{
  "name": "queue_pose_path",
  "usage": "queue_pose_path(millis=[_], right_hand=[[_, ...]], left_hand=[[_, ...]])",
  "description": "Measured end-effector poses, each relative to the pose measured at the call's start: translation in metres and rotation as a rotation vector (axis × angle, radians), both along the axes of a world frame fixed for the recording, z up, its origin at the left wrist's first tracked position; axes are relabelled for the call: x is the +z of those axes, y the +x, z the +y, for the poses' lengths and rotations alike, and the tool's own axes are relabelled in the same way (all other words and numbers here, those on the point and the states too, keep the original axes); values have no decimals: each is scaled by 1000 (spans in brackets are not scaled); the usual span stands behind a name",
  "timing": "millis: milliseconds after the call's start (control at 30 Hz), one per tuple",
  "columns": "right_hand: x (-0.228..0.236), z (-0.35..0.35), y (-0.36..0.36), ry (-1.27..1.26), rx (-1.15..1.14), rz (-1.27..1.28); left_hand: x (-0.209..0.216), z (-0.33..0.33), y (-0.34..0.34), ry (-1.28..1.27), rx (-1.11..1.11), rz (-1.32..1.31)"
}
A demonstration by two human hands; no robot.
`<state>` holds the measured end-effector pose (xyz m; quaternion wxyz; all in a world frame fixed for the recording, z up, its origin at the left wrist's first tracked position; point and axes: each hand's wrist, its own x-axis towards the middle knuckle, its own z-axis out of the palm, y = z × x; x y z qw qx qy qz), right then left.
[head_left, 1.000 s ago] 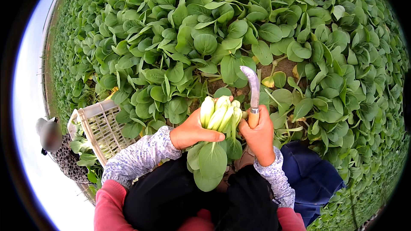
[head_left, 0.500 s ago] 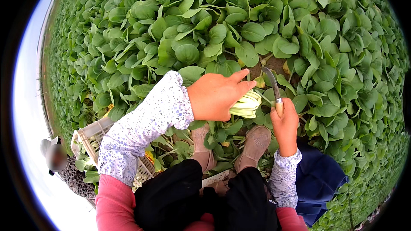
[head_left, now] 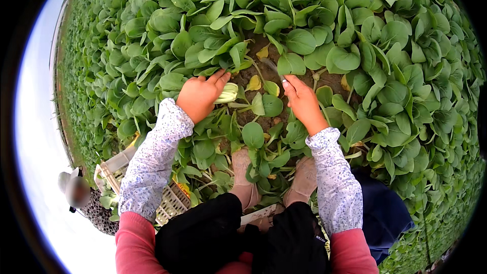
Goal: The person sits on the ground in a field and uses a sickle to cut bunches of leafy green vegetables. They trim the stems and place the harvested vegetables into a white plastic basket.
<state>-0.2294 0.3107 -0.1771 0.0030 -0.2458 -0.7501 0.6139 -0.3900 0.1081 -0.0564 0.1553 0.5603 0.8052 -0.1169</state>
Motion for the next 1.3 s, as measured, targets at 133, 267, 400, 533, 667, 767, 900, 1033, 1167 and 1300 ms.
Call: queue_pose_path(millis=[133,267,400,533,667,767,900,1033,1167,1300], right_hand=[[-5,-1,-25,7,60,-14],[-5,-3,-34,131,122,-34],[9,-1,-29,196,163,-109],[7,3,-20,140,117,-31],[4,-7,-32,211,140,-85],[0,-9,-42,222,145,-132],[0,4,-36,153,219,-229],[2,-2,-21,80,103,-75],[-1,-10,-32,136,129,-124],[-11,-17,-41,145,122,-113]], left_hand=[[2,1,-7,38,39,-46],[3,0,-7,41,42,-46],[0,-4,-8,64,65,-71],[2,-2,-7,56,72,-73],[1,-2,-7,61,70,-78],[0,-1,-7,62,76,-86],[0,-2,-6,63,80,-84],[1,-5,-6,49,88,-84],[1,-3,-7,46,82,-90],[2,0,-6,31,91,-96]])
